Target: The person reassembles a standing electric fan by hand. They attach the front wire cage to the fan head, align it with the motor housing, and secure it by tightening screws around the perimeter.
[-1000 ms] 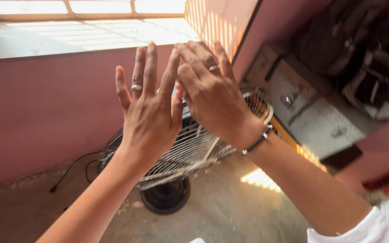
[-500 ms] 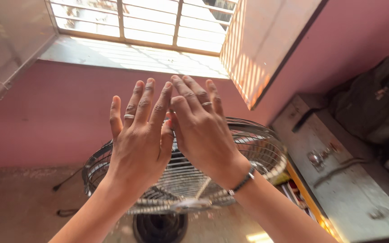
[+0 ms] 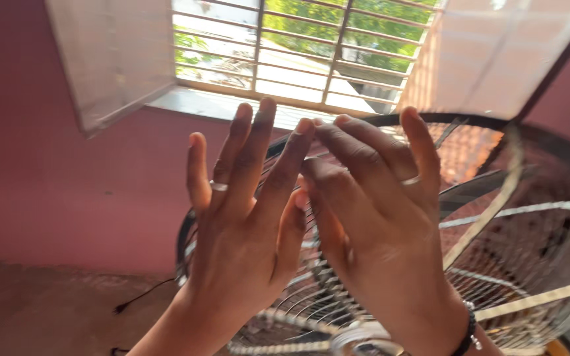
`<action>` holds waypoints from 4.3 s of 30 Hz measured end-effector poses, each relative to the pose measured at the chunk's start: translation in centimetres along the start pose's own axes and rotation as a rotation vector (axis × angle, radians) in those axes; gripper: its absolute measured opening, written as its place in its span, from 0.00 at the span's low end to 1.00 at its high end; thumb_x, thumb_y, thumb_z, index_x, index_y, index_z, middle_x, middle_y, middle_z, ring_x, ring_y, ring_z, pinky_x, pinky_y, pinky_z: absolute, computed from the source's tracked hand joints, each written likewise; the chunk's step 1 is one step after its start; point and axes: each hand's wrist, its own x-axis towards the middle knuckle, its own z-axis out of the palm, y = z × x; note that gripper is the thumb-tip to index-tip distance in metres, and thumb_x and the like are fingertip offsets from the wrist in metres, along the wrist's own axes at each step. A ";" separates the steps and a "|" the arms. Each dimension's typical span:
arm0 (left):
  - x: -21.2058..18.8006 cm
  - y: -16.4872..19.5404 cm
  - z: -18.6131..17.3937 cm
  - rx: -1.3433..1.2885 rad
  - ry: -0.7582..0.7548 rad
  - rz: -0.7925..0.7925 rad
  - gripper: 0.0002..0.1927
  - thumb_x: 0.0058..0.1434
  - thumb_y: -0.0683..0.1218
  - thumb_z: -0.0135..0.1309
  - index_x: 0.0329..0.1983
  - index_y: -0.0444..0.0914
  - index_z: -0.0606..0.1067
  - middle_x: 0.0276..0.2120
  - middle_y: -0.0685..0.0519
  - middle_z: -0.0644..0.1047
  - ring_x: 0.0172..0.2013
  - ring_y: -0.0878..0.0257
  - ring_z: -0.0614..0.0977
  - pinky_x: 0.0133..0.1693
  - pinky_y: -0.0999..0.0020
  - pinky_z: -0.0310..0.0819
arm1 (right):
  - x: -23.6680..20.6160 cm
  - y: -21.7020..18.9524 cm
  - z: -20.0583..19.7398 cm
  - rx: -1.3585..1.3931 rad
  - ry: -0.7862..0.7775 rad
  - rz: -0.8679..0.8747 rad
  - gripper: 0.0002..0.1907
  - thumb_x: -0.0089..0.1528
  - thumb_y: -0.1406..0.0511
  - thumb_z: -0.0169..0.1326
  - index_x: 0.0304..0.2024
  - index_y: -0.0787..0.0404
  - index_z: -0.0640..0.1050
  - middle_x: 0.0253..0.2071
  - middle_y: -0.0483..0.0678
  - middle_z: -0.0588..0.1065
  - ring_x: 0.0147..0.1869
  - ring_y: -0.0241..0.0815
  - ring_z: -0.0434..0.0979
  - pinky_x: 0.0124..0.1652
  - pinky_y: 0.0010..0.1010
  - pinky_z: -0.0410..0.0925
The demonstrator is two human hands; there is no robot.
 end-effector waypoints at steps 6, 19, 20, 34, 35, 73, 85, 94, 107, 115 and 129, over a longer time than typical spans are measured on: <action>-4.4 -0.4 -1.2 -0.014 0.081 -0.088 0.28 0.71 0.45 0.44 0.75 0.44 0.62 0.75 0.42 0.58 0.76 0.47 0.59 0.72 0.39 0.37 | -2.2 -2.6 1.0 0.054 0.072 -0.015 0.13 0.61 0.70 0.63 0.48 0.57 0.81 0.50 0.45 0.78 0.56 0.43 0.78 0.72 0.50 0.52; -16.3 -7.3 -0.9 -0.183 0.024 -0.743 0.19 0.63 0.45 0.54 0.58 0.46 0.75 0.60 0.51 0.75 0.60 0.55 0.79 0.55 0.59 0.78 | -6.0 -9.7 3.6 0.328 0.142 0.064 0.08 0.60 0.71 0.60 0.43 0.61 0.82 0.39 0.46 0.82 0.44 0.40 0.84 0.45 0.33 0.76; -17.1 -7.6 -0.2 -0.174 -0.019 -0.801 0.20 0.63 0.46 0.54 0.59 0.47 0.75 0.61 0.51 0.74 0.60 0.55 0.78 0.55 0.60 0.78 | -6.5 -10.0 4.1 0.347 0.138 0.070 0.08 0.60 0.72 0.59 0.43 0.60 0.82 0.40 0.46 0.82 0.44 0.40 0.84 0.45 0.32 0.77; -15.5 -0.6 4.8 0.108 0.134 0.069 0.22 0.62 0.54 0.55 0.58 0.44 0.76 0.62 0.42 0.70 0.64 0.50 0.70 0.62 0.45 0.54 | -13.3 -4.3 2.4 0.202 0.060 0.257 0.11 0.56 0.67 0.62 0.42 0.58 0.84 0.38 0.47 0.84 0.44 0.41 0.86 0.43 0.35 0.78; -15.1 0.4 5.4 0.102 0.133 0.093 0.21 0.63 0.55 0.56 0.57 0.45 0.76 0.63 0.43 0.70 0.65 0.51 0.70 0.64 0.46 0.52 | -13.8 -3.7 2.0 0.177 0.031 0.287 0.12 0.55 0.67 0.63 0.42 0.58 0.84 0.37 0.47 0.84 0.43 0.42 0.86 0.42 0.35 0.78; -1.3 24.1 22.1 0.251 -0.103 0.965 0.25 0.61 0.60 0.55 0.59 0.47 0.73 0.67 0.53 0.72 0.68 0.57 0.69 0.71 0.43 0.47 | -31.3 25.4 -9.2 0.306 0.273 0.831 0.12 0.61 0.64 0.57 0.47 0.57 0.79 0.44 0.52 0.82 0.52 0.45 0.84 0.50 0.38 0.78; 8.0 29.1 22.6 0.344 -0.624 0.720 0.06 0.57 0.48 0.67 0.37 0.45 0.84 0.41 0.52 0.82 0.56 0.55 0.78 0.64 0.46 0.59 | -29.6 20.5 -10.0 0.284 0.363 1.245 0.08 0.60 0.63 0.61 0.40 0.56 0.85 0.40 0.46 0.86 0.52 0.39 0.87 0.50 0.36 0.79; 10.4 31.2 24.2 0.409 -0.955 0.559 0.15 0.56 0.50 0.69 0.47 0.46 0.83 0.42 0.54 0.82 0.45 0.58 0.83 0.41 0.59 0.78 | -30.0 22.0 -9.2 0.448 0.430 1.230 0.10 0.57 0.67 0.64 0.41 0.60 0.85 0.39 0.48 0.87 0.50 0.39 0.88 0.52 0.33 0.78; 10.2 31.4 26.0 0.465 -1.048 0.546 0.14 0.58 0.51 0.67 0.47 0.48 0.83 0.39 0.56 0.85 0.41 0.61 0.84 0.43 0.61 0.74 | -30.4 23.0 -10.0 0.548 0.360 1.304 0.08 0.57 0.70 0.64 0.39 0.62 0.85 0.38 0.51 0.86 0.48 0.38 0.88 0.49 0.31 0.77; 10.6 31.8 26.9 0.505 -1.108 0.483 0.20 0.56 0.52 0.69 0.52 0.51 0.83 0.46 0.56 0.83 0.50 0.57 0.82 0.55 0.52 0.69 | -29.7 23.6 -10.2 0.499 0.282 1.224 0.07 0.59 0.68 0.62 0.40 0.62 0.84 0.40 0.49 0.85 0.54 0.38 0.84 0.59 0.34 0.73; 10.4 31.4 25.9 0.485 -1.096 0.498 0.16 0.55 0.54 0.68 0.46 0.48 0.84 0.40 0.57 0.85 0.45 0.59 0.83 0.53 0.56 0.70 | -30.0 24.2 -10.4 0.475 0.133 1.303 0.10 0.60 0.66 0.66 0.43 0.60 0.85 0.40 0.50 0.86 0.50 0.36 0.84 0.55 0.32 0.72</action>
